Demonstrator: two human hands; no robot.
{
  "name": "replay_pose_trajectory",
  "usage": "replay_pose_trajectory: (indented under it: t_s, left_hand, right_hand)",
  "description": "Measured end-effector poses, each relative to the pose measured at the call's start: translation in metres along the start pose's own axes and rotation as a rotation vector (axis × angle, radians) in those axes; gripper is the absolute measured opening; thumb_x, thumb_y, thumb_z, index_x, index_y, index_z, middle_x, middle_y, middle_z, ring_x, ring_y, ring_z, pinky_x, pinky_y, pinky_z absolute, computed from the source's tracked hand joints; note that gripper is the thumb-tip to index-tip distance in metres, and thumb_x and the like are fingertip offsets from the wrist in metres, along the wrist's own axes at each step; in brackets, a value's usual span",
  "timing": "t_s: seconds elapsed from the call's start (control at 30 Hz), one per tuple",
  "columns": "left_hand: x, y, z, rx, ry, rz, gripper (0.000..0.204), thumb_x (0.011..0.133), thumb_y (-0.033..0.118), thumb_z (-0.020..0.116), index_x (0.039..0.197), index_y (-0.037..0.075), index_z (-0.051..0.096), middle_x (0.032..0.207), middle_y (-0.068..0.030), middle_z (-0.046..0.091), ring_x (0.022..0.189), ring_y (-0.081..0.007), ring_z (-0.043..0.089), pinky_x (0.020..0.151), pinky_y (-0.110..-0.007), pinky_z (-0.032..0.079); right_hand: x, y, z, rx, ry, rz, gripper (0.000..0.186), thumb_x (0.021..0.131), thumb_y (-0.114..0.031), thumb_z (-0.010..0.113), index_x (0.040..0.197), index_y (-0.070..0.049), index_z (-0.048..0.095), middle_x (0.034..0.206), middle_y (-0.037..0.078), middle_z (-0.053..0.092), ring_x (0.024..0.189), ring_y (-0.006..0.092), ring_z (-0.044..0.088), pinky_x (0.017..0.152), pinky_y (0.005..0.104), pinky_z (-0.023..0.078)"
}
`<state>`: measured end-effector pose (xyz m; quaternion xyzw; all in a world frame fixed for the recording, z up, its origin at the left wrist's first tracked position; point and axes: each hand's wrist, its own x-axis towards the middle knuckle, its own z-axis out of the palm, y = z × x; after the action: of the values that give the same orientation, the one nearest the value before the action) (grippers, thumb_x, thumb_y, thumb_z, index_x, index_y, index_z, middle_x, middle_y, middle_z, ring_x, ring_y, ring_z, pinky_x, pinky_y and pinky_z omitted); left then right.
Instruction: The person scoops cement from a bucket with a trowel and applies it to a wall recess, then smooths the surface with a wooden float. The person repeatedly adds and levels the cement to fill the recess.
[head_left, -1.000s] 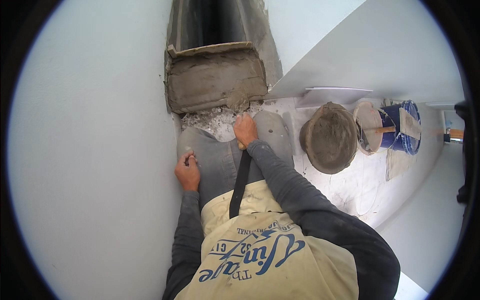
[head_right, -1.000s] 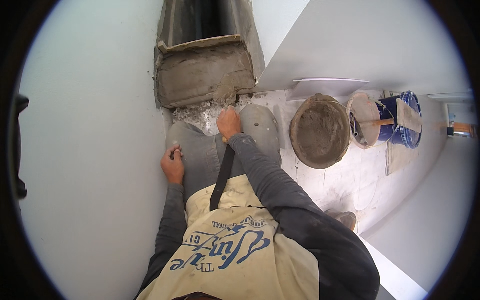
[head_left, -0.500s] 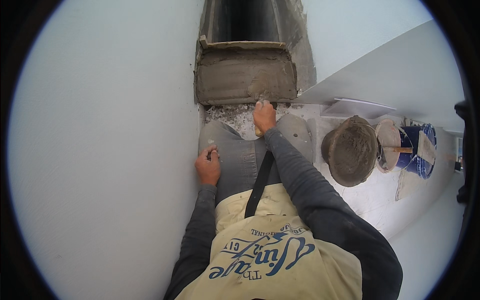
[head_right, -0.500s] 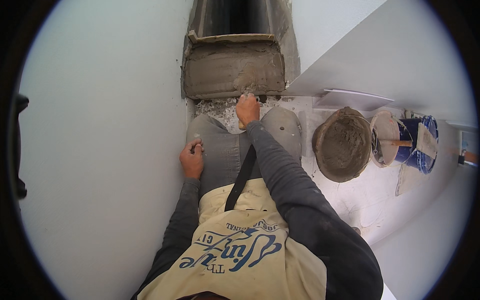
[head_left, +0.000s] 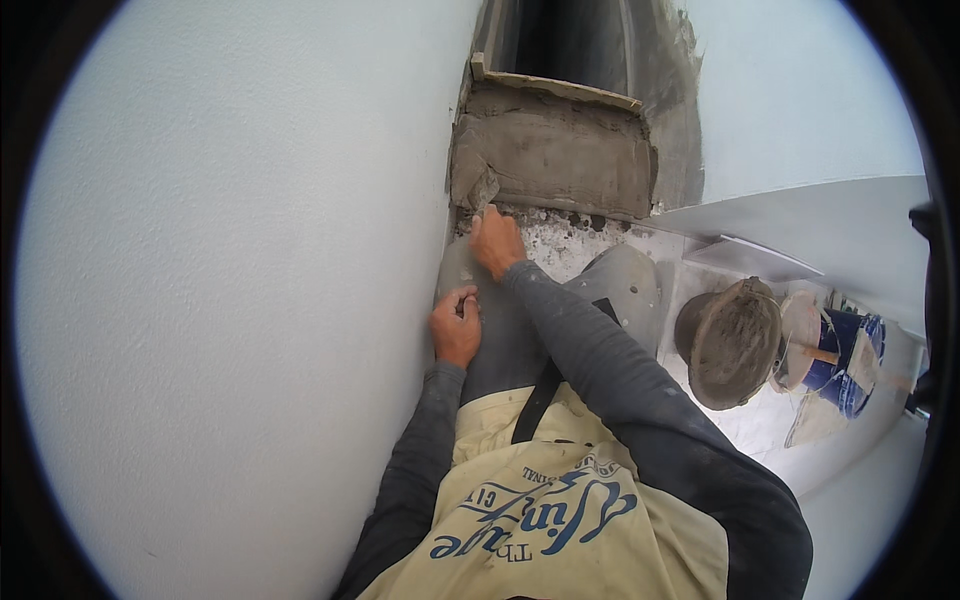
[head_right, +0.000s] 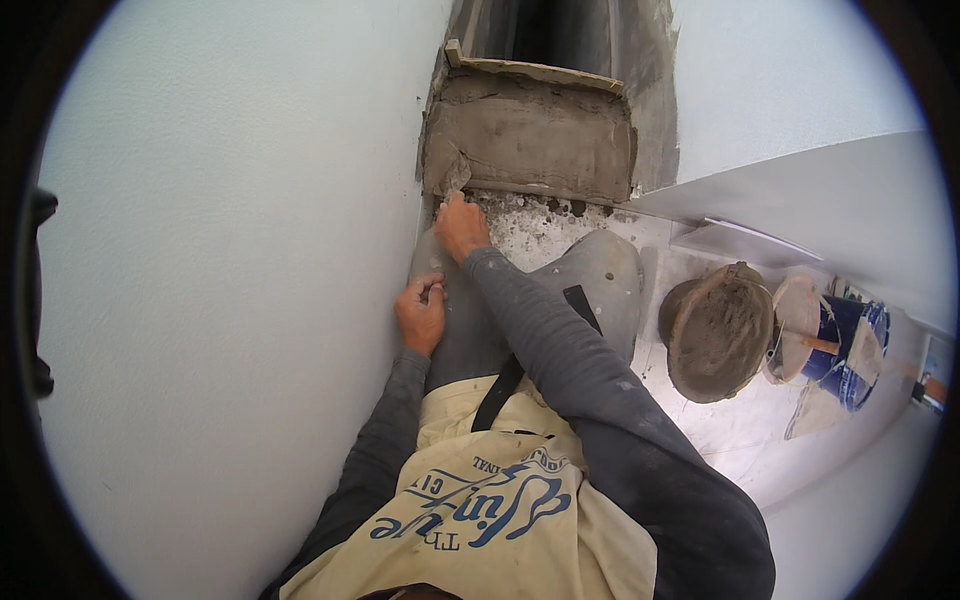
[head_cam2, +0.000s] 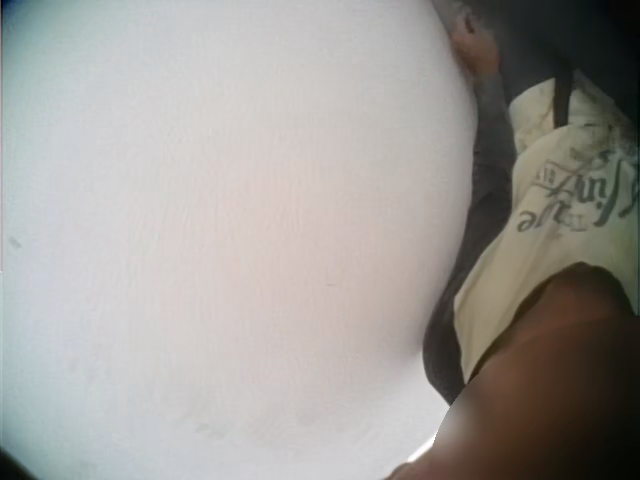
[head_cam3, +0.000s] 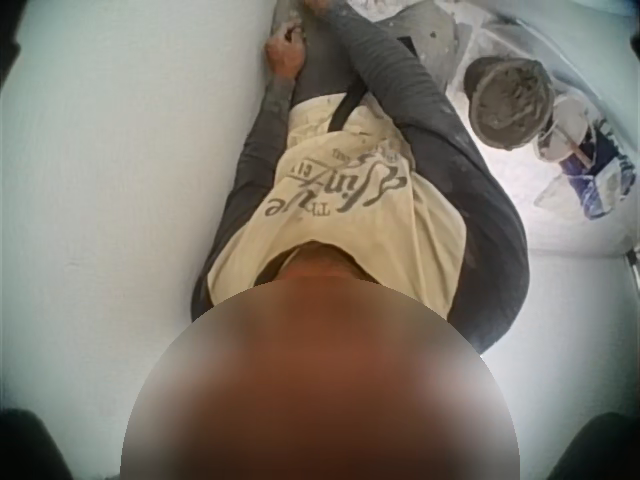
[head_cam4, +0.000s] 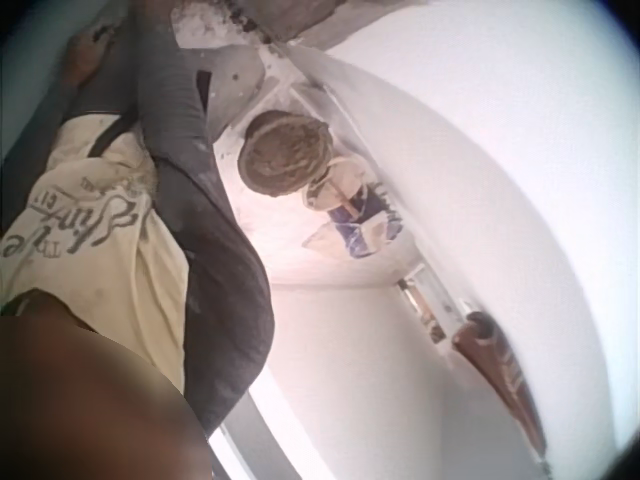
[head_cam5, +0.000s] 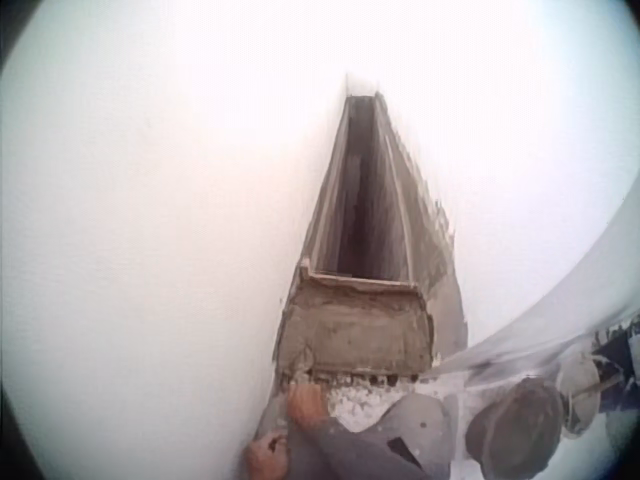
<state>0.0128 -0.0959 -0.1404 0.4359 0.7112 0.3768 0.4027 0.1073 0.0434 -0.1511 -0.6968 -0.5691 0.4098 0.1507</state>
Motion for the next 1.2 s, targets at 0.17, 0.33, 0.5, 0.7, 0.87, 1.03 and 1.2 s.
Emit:
replay_pose_trajectory:
  t_s: [0.17, 0.33, 0.5, 0.7, 0.87, 1.03, 1.2]
  left_hand:
    - [-0.001, -0.004, 0.001, -0.049, 0.008, -0.004, 0.018, 0.093, 0.005, 0.058, 0.104, -0.002, 0.071, 0.093, -0.0128, 0.073, 0.076, -0.0171, 0.07, 0.071, -0.03, 0.055]
    - [0.0, -0.007, 0.001, -0.012, 0.001, 0.006, 0.018, 0.092, 0.004, 0.059, 0.104, -0.002, 0.071, 0.094, -0.0125, 0.073, 0.074, -0.017, 0.07, 0.071, -0.03, 0.055]
    - [-0.001, -0.007, 0.001, -0.011, 0.0, 0.009, 0.019, 0.093, 0.005, 0.058, 0.105, -0.003, 0.071, 0.093, -0.0125, 0.074, 0.076, -0.0171, 0.07, 0.072, -0.031, 0.055]
    - [0.0, -0.007, 0.0, 0.008, 0.004, 0.016, 0.019, 0.093, 0.005, 0.058, 0.105, -0.002, 0.071, 0.093, -0.0122, 0.074, 0.076, -0.0173, 0.07, 0.072, -0.031, 0.055]
    - [0.0, -0.008, 0.001, -0.022, 0.015, 0.036, 0.019, 0.093, 0.005, 0.059, 0.104, -0.002, 0.072, 0.092, -0.0116, 0.074, 0.076, -0.0171, 0.069, 0.072, -0.03, 0.055]
    - [0.001, -0.008, 0.003, 0.011, 0.002, 0.021, 0.019, 0.092, 0.006, 0.059, 0.104, -0.003, 0.071, 0.091, -0.0112, 0.074, 0.075, -0.0158, 0.069, 0.072, -0.03, 0.055]
    - [0.001, -0.006, 0.002, 0.018, -0.003, 0.039, 0.019, 0.093, 0.006, 0.059, 0.105, -0.003, 0.071, 0.092, -0.0105, 0.074, 0.074, -0.0151, 0.068, 0.072, -0.029, 0.054]
  right_hand:
    - [0.006, 0.011, -0.016, -0.126, -0.031, -0.144, 0.033, 0.099, -0.022, 0.047, 0.112, 0.008, 0.053, 0.095, 0.034, 0.065, 0.094, 0.0513, 0.064, 0.084, 0.0565, 0.051]
    - [0.029, 0.023, -0.055, -0.123, 0.074, -0.06, 0.03, 0.098, -0.018, 0.046, 0.109, 0.009, 0.054, 0.099, 0.035, 0.066, 0.096, 0.0509, 0.065, 0.085, 0.0569, 0.051]
    - [0.022, 0.014, -0.049, -0.045, 0.121, -0.06, 0.032, 0.098, -0.023, 0.05, 0.109, 0.006, 0.056, 0.095, 0.034, 0.066, 0.092, 0.0525, 0.064, 0.083, 0.0582, 0.05]
    - [0.042, -0.002, -0.015, 0.01, 0.095, -0.024, 0.035, 0.098, -0.027, 0.05, 0.111, 0.005, 0.057, 0.098, 0.035, 0.065, 0.095, 0.0534, 0.063, 0.086, 0.0585, 0.049]
    - [0.035, 0.063, -0.065, -0.075, 0.17, 0.058, 0.035, 0.097, -0.026, 0.05, 0.111, 0.005, 0.057, 0.1, 0.034, 0.066, 0.097, 0.052, 0.064, 0.087, 0.0574, 0.05]
    - [0.016, 0.129, -0.13, -0.152, 0.32, 0.151, 0.033, 0.096, -0.025, 0.052, 0.104, 0.007, 0.059, 0.097, 0.033, 0.066, 0.094, 0.0507, 0.065, 0.086, 0.0559, 0.051]
    - [0.009, 0.138, -0.132, 0.004, 0.469, 0.184, 0.035, 0.095, -0.026, 0.055, 0.101, 0.008, 0.061, 0.094, 0.034, 0.066, 0.094, 0.051, 0.064, 0.085, 0.0554, 0.05]
